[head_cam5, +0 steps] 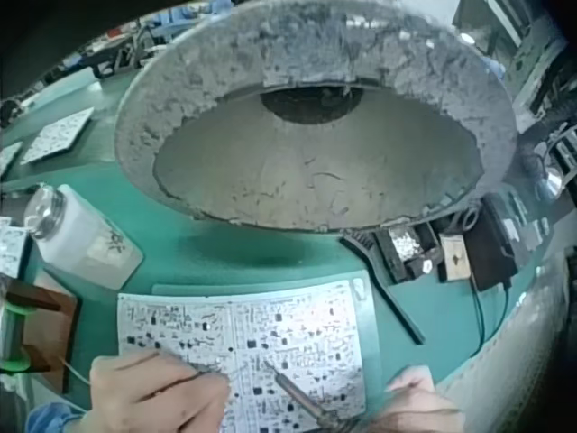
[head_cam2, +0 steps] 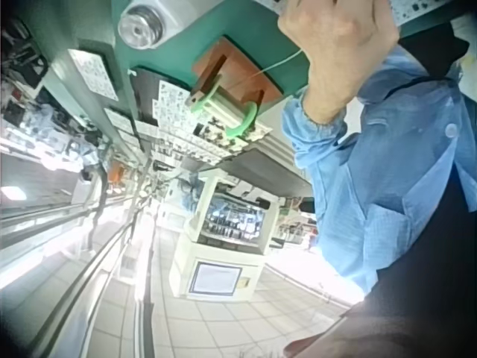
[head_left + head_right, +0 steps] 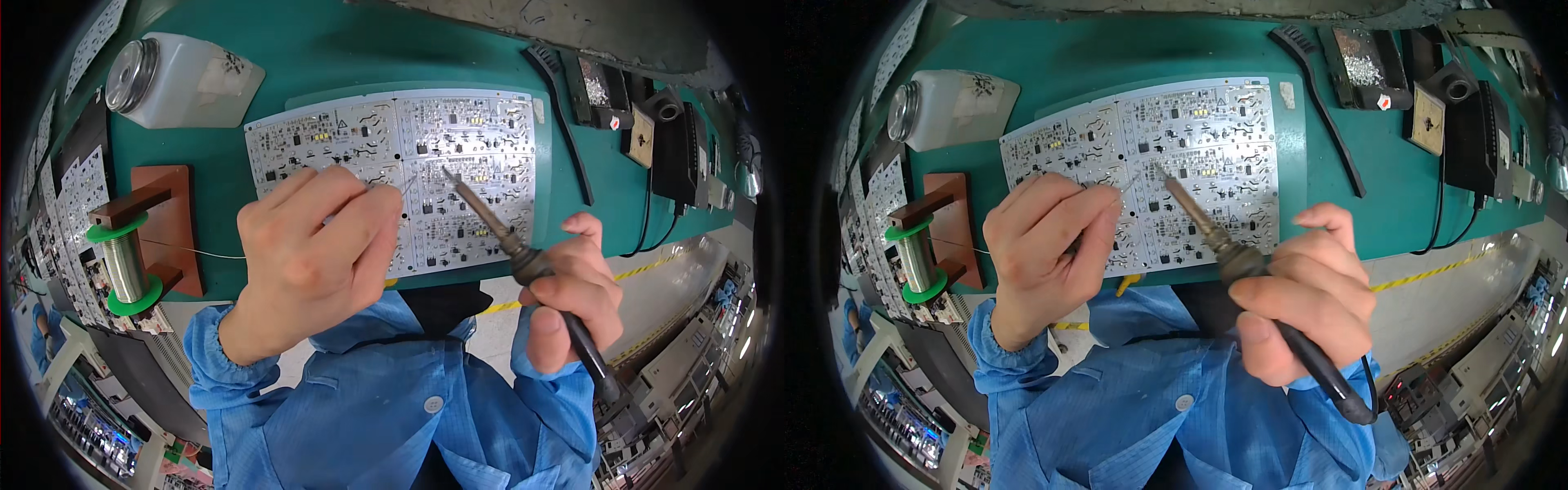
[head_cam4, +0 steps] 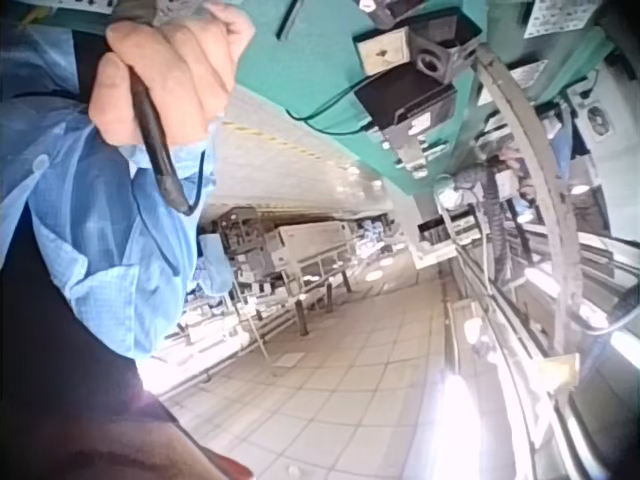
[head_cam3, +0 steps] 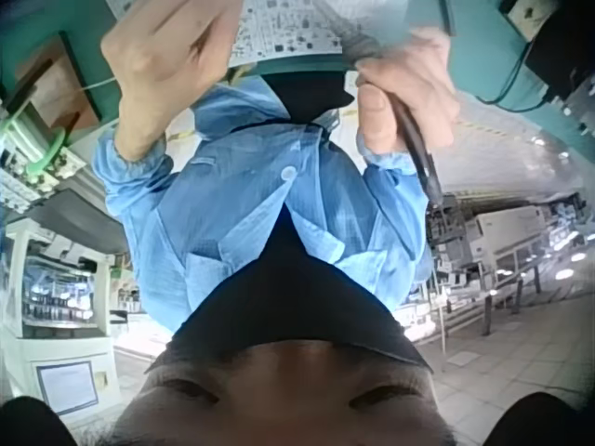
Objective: Soldering electronic components onto printed circuit boards at a manual assembly station.
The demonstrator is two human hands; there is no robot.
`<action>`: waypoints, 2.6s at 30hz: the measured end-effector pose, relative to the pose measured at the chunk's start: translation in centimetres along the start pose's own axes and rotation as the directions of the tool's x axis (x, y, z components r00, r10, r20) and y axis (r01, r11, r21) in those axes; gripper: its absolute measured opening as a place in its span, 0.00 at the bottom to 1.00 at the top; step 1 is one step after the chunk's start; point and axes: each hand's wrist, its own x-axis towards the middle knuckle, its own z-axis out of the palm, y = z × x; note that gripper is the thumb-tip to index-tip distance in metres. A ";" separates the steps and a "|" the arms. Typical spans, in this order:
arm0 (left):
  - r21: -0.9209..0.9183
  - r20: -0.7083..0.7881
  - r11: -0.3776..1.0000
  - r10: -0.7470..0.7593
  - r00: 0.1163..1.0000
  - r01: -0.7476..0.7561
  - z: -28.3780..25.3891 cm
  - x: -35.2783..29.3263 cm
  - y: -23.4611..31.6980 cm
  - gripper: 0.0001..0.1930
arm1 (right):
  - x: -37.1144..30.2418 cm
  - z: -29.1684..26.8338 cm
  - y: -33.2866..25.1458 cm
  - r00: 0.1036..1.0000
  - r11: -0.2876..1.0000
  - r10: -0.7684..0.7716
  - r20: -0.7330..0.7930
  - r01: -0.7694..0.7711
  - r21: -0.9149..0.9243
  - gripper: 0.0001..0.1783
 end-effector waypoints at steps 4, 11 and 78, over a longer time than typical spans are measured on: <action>0.006 0.001 1.000 -0.001 1.000 0.001 -0.1 -0.2 0.1 0.12 | 0.2 0.6 -0.2 1.000 1.000 0.014 0.014 -0.014 0.013 0.10; -0.025 0.070 0.999 -0.024 0.997 0.026 -0.5 -0.2 0.3 0.12 | 0.0 0.9 0.2 1.000 1.000 0.002 -0.003 -0.002 0.021 0.09; -0.144 -0.214 0.818 -0.575 0.790 0.557 -3.2 -6.3 -2.8 0.07 | -1.8 0.2 5.5 0.941 0.969 0.191 -0.280 -0.227 -0.100 0.19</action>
